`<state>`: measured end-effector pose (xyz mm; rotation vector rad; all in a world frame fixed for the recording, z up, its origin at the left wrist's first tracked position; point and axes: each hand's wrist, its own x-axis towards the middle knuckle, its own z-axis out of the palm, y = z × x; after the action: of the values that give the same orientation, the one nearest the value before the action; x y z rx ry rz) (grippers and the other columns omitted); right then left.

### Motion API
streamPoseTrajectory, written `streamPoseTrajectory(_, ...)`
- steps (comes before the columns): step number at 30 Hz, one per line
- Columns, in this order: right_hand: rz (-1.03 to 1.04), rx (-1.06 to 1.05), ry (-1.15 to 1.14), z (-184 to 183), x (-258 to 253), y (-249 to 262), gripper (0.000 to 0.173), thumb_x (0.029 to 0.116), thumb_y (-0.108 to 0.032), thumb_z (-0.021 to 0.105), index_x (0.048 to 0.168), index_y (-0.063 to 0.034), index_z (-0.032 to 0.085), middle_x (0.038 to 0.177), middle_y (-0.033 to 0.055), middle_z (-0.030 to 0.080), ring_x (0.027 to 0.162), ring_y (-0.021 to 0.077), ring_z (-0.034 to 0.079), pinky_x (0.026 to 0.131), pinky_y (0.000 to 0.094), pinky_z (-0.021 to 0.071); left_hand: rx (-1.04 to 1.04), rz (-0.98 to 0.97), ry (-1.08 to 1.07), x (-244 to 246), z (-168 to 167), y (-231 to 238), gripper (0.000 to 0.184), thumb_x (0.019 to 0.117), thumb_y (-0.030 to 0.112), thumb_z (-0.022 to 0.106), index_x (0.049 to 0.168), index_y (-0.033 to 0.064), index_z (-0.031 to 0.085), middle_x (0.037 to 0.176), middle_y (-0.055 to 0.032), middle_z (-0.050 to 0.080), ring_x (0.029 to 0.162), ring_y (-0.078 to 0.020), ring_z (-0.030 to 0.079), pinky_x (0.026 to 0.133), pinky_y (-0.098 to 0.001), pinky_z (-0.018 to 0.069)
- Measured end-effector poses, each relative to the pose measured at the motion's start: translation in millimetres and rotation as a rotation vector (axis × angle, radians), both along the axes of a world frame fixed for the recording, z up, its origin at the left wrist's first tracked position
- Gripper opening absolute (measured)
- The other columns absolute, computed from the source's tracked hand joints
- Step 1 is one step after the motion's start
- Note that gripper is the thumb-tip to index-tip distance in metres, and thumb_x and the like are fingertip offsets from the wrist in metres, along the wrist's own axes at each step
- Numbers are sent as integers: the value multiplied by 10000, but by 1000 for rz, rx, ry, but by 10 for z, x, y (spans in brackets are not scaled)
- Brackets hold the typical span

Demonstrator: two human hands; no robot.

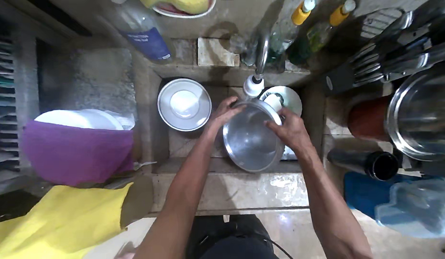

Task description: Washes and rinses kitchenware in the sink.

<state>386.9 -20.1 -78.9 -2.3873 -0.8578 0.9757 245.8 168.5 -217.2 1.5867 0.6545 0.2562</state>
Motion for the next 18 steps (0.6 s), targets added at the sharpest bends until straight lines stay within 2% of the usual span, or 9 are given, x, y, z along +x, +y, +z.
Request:
streamPoseTrajectory(2,51,25,-41,-40,85,272,395,928,-333,729,1160,-21,657,920,198,699,811,369,678,767,618,533,141,-147,7,127,250,59,338,917,221,772,1133,-28,696,1093,-162,712,1034,-211,679,982,-406,534)
streamPoseTrajectory(4,47,80,23,0,64,217,327,920,-283,712,1135,-45,647,848,150,689,715,303,659,671,545,541,218,-185,-2,145,253,156,334,898,267,787,1069,-10,711,1030,-138,717,981,-194,679,940,-397,537)
streamPoseTrajectory(6,5,103,178,143,-35,-89,316,939,-233,709,1179,-56,602,847,135,667,636,256,644,554,460,558,149,-142,27,-6,32,211,320,958,282,720,1114,4,708,1081,-130,711,1026,-183,669,972,-398,534)
streamPoseTrajectory(8,-32,93,270,191,-49,-226,343,938,-197,745,1204,-56,581,865,124,706,628,225,689,546,412,606,35,-40,69,-128,-105,169,318,1011,282,650,1150,-2,681,1099,-142,694,1027,-191,661,964,-411,535)
streamPoseTrajectory(10,-23,29,157,114,-28,-180,429,919,-291,777,1240,-66,602,895,157,697,686,281,665,621,502,566,0,-31,65,-77,-11,42,315,1004,245,660,1191,-9,661,1125,-152,682,1046,-193,647,976,-400,521)
streamPoseTrajectory(12,45,60,10,-6,22,28,406,924,-359,746,1186,-69,634,866,181,671,703,345,641,634,579,527,109,-153,42,62,247,49,334,945,203,731,1178,-29,676,1128,-169,697,1063,-213,664,996,-402,524)
streamPoseTrajectory(13,74,75,-13,-34,30,102,381,940,-360,721,1169,-68,636,841,184,667,689,358,638,618,587,515,191,-218,37,122,348,90,347,916,219,766,1149,-30,699,1110,-169,712,1061,-223,674,999,-412,520)
streamPoseTrajectory(15,71,88,32,38,-7,40,314,948,-316,697,1147,-81,631,823,157,664,651,318,640,576,543,524,255,-219,12,103,257,177,341,893,275,789,1065,-10,718,1040,-143,719,1000,-208,678,951,-413,535)
streamPoseTrajectory(18,-36,113,227,262,-36,-188,280,966,-213,718,1177,-65,606,821,111,686,610,209,669,536,400,592,79,-50,79,-124,-40,184,341,989,314,677,1134,5,688,1083,-141,697,1023,-201,659,962,-426,530)
